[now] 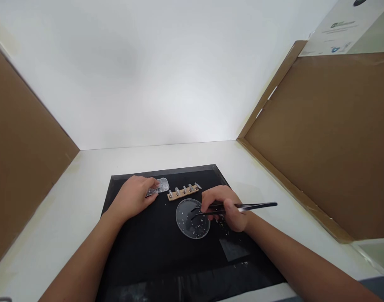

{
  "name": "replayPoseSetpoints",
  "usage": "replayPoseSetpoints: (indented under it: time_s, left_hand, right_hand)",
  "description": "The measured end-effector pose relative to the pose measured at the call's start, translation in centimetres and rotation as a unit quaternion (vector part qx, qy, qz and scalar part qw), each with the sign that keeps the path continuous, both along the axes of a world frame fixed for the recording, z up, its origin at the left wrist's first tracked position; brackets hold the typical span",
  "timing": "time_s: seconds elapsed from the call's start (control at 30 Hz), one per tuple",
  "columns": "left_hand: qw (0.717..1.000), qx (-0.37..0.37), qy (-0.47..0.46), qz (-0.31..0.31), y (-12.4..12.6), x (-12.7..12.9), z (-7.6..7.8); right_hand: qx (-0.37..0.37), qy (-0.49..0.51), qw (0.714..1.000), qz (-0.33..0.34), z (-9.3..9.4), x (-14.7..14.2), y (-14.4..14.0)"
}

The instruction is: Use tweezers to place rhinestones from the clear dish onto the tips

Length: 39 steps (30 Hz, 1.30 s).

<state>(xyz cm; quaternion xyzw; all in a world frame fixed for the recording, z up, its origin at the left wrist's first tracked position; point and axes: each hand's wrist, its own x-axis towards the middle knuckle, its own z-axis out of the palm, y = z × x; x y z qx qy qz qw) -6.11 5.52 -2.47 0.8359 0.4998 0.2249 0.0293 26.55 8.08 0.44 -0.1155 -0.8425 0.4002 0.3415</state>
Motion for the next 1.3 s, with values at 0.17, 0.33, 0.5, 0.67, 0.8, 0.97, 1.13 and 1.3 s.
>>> replayPoseSetpoints:
  time_s: [0.17,0.33,0.5,0.67,0.8,0.97,1.13,1.3]
  left_hand:
    - [1.0,0.006,0.013,0.0,-0.2,0.0,0.1]
    - [0.999,0.024,0.023,-0.003,-0.2,-0.4,0.0]
    - [0.999,0.022,0.042,0.002,-0.3,-0.4,-0.3]
    - [0.998,0.011,0.061,-0.003,-0.3,-0.4,-0.4]
    - [0.998,0.007,0.067,-0.004,-0.4,-0.6,-0.5]
    - [0.997,0.005,0.076,-0.008,-0.6,-0.5,-0.4]
    - [0.997,0.009,0.074,-0.01,-0.8,-0.3,-0.3]
    - [0.998,0.015,0.065,-0.009,-0.9,-0.3,-0.4]
  right_hand:
    - [0.025,0.02,0.999,-0.026,0.2,0.4,-0.5]
    - [-0.034,-0.023,0.997,-0.059,0.2,0.5,-0.4]
    - [-0.026,-0.067,0.995,-0.064,1.0,0.1,-0.5]
    - [0.031,-0.127,0.99,-0.051,2.2,0.0,-0.6]
    - [0.044,-0.174,0.982,-0.051,2.3,-0.1,-0.5]
    - [0.041,-0.164,0.986,-0.008,1.7,-0.3,0.0]
    - [0.079,-0.156,0.985,-0.007,1.7,-0.2,0.3]
    - [0.082,-0.166,0.983,-0.003,1.8,-0.5,0.1]
